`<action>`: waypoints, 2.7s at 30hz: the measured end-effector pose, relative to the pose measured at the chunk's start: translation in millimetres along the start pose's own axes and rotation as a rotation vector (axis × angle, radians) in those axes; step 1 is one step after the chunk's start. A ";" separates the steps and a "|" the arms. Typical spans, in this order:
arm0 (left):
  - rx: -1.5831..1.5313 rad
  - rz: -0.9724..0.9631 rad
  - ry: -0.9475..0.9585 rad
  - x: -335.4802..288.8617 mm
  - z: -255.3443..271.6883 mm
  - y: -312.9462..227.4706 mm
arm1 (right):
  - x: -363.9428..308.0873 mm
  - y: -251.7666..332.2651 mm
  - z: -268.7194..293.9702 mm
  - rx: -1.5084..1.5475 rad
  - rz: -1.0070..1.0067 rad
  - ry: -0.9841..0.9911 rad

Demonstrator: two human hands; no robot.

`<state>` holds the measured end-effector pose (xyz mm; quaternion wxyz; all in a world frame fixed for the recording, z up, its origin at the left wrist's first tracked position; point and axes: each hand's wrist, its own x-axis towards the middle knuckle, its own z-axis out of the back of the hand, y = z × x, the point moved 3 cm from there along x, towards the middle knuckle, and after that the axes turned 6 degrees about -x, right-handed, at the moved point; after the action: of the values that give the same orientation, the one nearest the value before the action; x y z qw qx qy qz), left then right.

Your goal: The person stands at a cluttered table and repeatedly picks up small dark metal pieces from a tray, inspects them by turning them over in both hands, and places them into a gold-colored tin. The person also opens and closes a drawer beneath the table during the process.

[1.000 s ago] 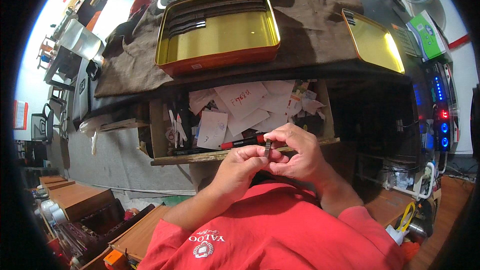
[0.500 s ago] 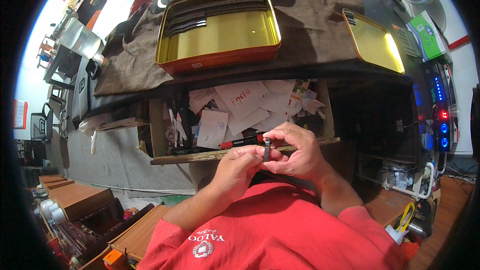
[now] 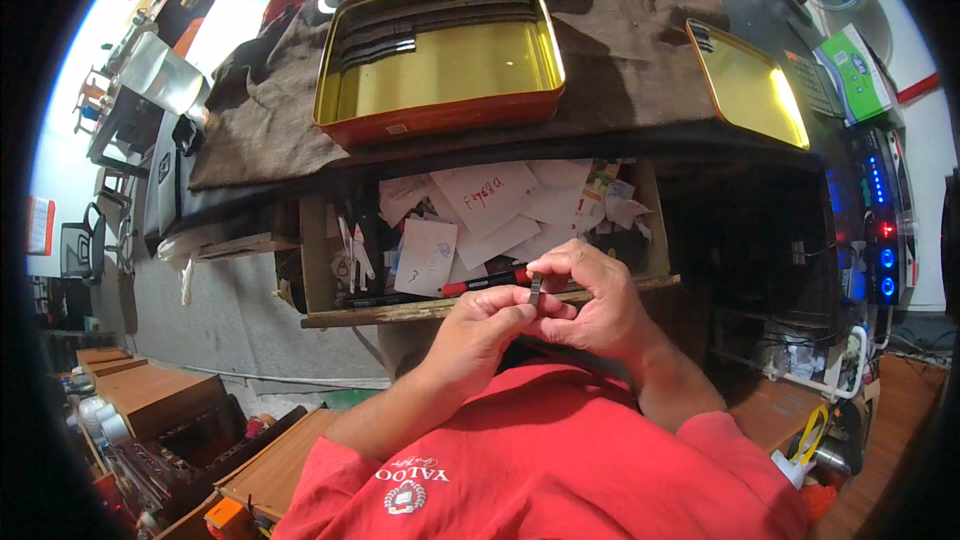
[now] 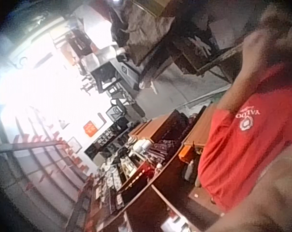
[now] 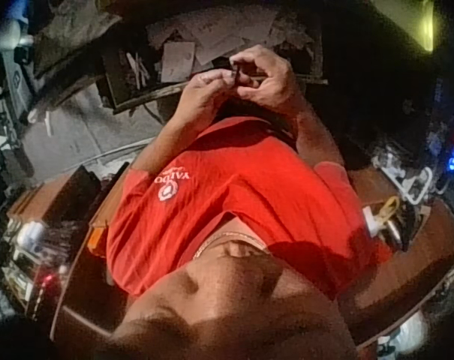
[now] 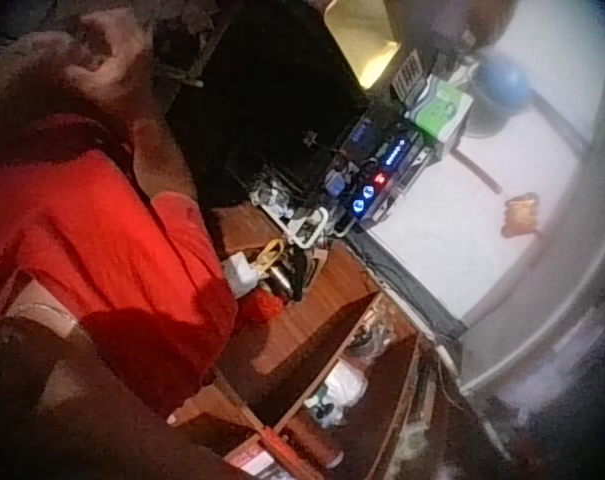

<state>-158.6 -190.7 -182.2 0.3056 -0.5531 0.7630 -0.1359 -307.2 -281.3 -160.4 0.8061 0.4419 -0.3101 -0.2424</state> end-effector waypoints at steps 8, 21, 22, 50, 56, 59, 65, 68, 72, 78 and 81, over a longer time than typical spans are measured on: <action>0.013 0.039 -0.024 -0.5 0.0 -2.8 | 1.1 1.1 0.1 -0.008 0.007 0.000; 0.151 -0.055 0.037 1.0 2.9 2.0 | -1.0 -5.4 -1.0 0.225 -0.141 0.093; 0.214 -0.069 0.024 0.7 2.4 1.2 | -2.1 -6.6 -1.1 0.270 -0.196 0.114; 0.196 -0.060 0.000 -0.2 0.0 2.1 | -10.0 -9.8 2.7 0.633 -0.385 -0.068; 0.198 -0.064 -0.007 0.3 1.7 1.1 | -10.4 -5.6 2.6 0.528 -0.389 -0.067; 0.191 -0.044 -0.021 0.2 1.2 0.9 | -11.1 -1.9 5.4 0.548 -0.423 -0.037; 0.118 0.024 -0.014 0.2 -1.3 -1.3 | -7.5 -4.3 9.7 0.444 -0.413 -0.023; 0.120 0.058 0.020 -0.2 -3.8 -0.4 | -6.5 -2.6 5.6 0.452 -0.363 -0.017; 0.127 0.071 0.056 -0.8 -5.8 2.7 | -7.0 -0.8 2.4 0.386 -0.385 0.098; 0.440 0.055 0.115 -0.4 -3.6 2.8 | -2.5 0.0 3.9 0.152 -0.247 0.068; 0.436 0.056 0.173 -2.9 -6.6 3.6 | -0.9 0.5 3.9 0.127 -0.207 0.035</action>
<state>-164.8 -187.6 -178.1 0.3548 -0.4389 0.7541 -0.3357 -310.5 -282.7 -158.6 0.7525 0.5258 -0.2634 -0.2965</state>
